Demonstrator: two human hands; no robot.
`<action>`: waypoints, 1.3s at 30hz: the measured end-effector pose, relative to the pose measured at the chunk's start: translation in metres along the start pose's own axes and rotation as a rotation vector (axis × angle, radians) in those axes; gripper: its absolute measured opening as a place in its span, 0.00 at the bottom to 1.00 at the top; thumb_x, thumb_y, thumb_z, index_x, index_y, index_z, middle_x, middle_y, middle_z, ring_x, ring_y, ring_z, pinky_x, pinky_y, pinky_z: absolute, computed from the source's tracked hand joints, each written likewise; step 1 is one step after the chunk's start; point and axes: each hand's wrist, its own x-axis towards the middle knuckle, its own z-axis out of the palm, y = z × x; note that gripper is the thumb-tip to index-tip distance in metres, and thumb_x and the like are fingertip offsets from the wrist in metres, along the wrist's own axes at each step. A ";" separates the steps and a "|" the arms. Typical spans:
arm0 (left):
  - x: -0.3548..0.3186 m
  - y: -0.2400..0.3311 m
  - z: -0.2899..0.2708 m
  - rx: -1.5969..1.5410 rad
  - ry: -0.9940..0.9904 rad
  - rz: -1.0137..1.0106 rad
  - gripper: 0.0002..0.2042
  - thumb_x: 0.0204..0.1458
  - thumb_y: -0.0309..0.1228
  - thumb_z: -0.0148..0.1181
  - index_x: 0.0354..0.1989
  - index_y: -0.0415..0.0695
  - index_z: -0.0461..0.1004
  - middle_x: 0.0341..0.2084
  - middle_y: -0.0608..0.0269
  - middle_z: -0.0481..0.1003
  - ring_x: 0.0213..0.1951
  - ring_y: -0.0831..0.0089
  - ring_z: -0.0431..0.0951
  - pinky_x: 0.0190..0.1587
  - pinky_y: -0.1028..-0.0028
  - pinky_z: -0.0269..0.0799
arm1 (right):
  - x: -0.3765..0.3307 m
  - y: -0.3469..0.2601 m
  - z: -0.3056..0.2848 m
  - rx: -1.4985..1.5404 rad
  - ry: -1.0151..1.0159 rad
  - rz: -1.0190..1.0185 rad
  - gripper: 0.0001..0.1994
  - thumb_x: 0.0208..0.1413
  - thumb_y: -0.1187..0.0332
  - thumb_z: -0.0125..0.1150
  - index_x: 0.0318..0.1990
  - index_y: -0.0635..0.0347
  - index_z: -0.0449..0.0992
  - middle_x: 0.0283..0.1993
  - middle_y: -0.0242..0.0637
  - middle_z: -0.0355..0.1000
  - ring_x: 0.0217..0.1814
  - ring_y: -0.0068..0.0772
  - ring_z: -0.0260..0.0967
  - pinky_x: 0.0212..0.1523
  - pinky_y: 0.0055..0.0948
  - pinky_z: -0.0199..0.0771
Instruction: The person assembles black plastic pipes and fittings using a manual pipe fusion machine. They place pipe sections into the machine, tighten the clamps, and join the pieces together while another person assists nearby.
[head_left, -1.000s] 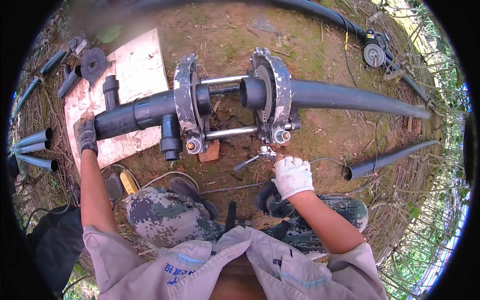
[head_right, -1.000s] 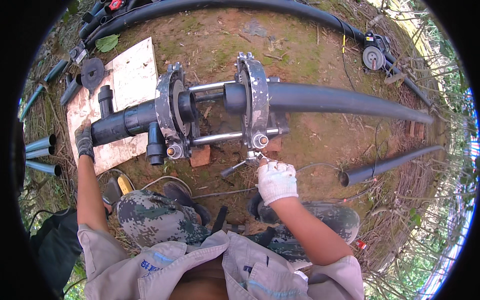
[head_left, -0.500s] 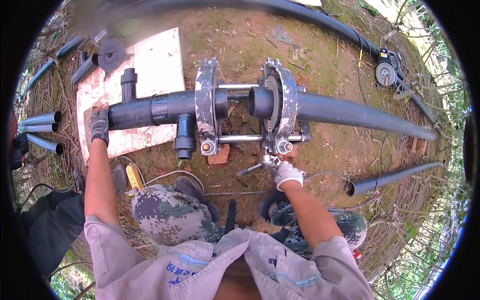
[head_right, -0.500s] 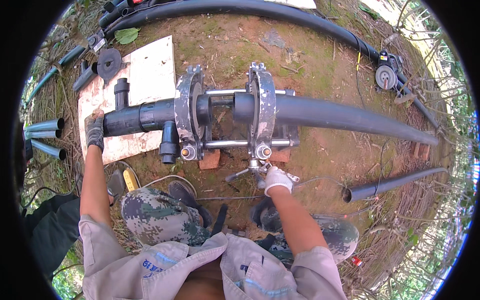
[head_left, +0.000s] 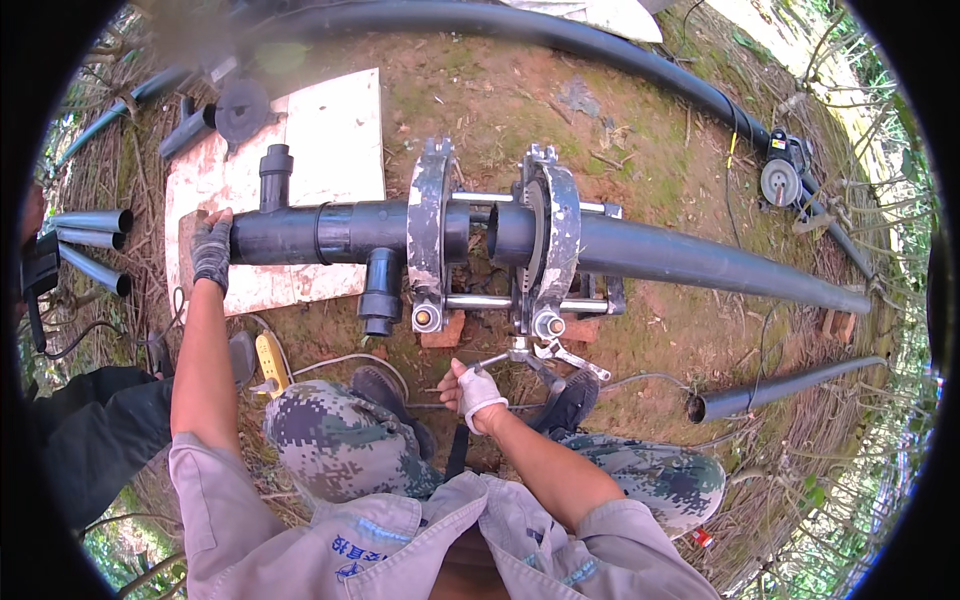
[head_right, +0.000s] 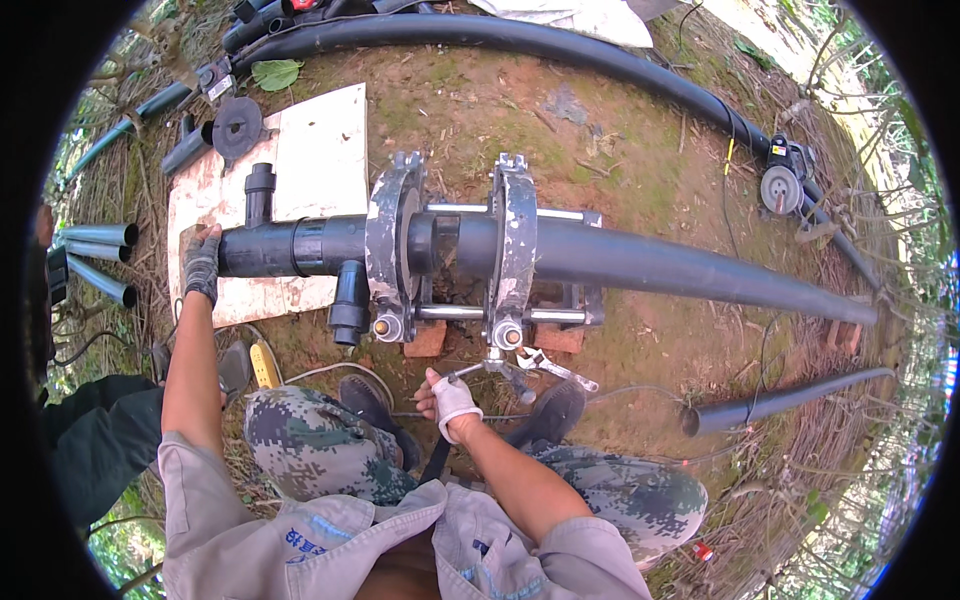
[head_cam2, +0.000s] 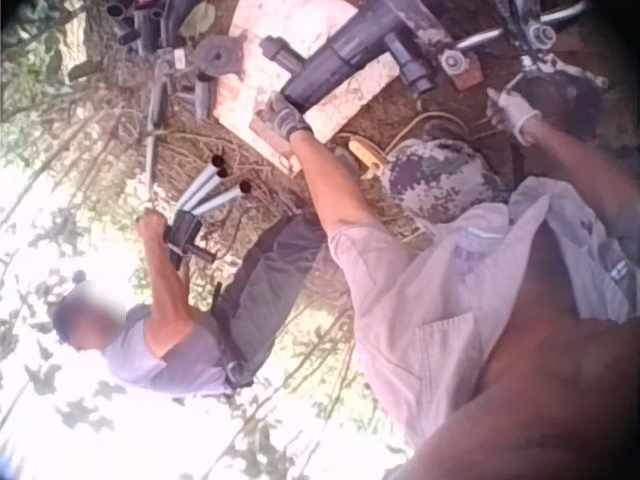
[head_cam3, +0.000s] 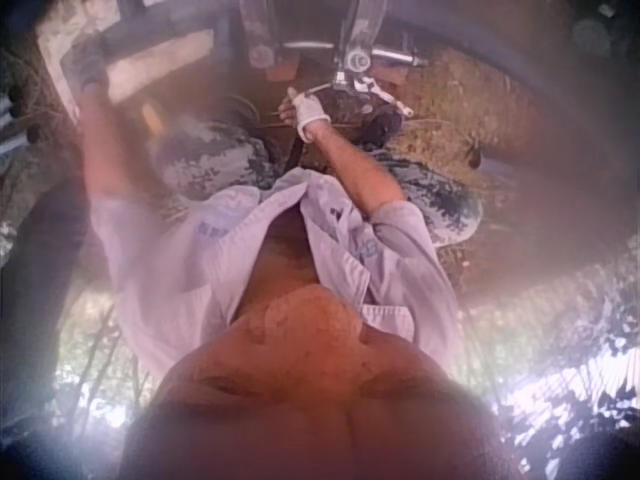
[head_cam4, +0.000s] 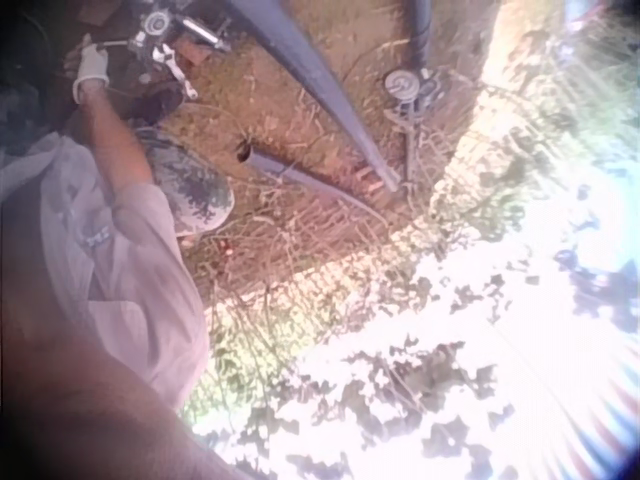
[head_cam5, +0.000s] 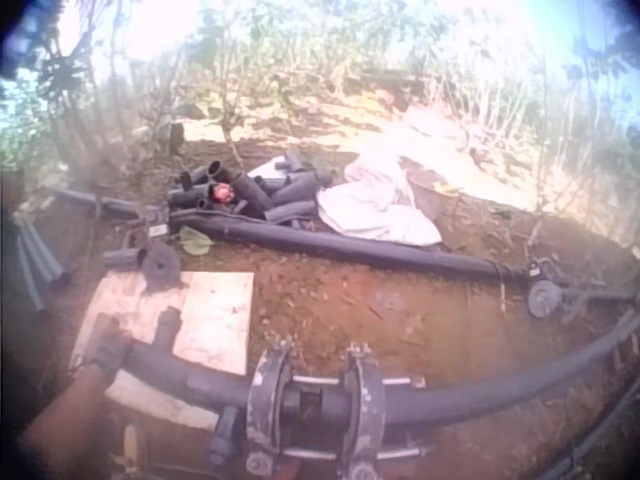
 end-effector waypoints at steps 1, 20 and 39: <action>0.000 0.001 0.002 0.002 -0.003 0.013 0.18 0.59 0.45 0.66 0.49 0.43 0.81 0.38 0.67 0.79 0.39 0.76 0.74 0.47 0.72 0.71 | -0.002 0.003 0.003 0.080 -0.017 -0.008 0.19 0.65 0.48 0.59 0.32 0.53 0.75 0.28 0.35 0.78 0.24 0.29 0.74 0.26 0.28 0.76; -0.007 -0.001 0.006 -0.018 0.041 0.028 0.16 0.58 0.43 0.68 0.46 0.44 0.82 0.34 0.69 0.78 0.36 0.78 0.72 0.44 0.74 0.70 | -0.090 -0.020 0.016 0.563 -0.031 0.069 0.22 0.58 0.45 0.59 0.27 0.55 0.72 0.21 0.40 0.69 0.20 0.40 0.63 0.25 0.39 0.62; -0.021 0.017 0.009 -0.007 0.110 -0.005 0.17 0.57 0.42 0.69 0.47 0.42 0.80 0.32 0.67 0.77 0.34 0.78 0.72 0.40 0.74 0.71 | -0.101 -0.038 0.029 0.438 0.149 0.141 0.22 0.64 0.47 0.56 0.25 0.52 0.69 0.17 0.36 0.66 0.16 0.39 0.60 0.21 0.39 0.59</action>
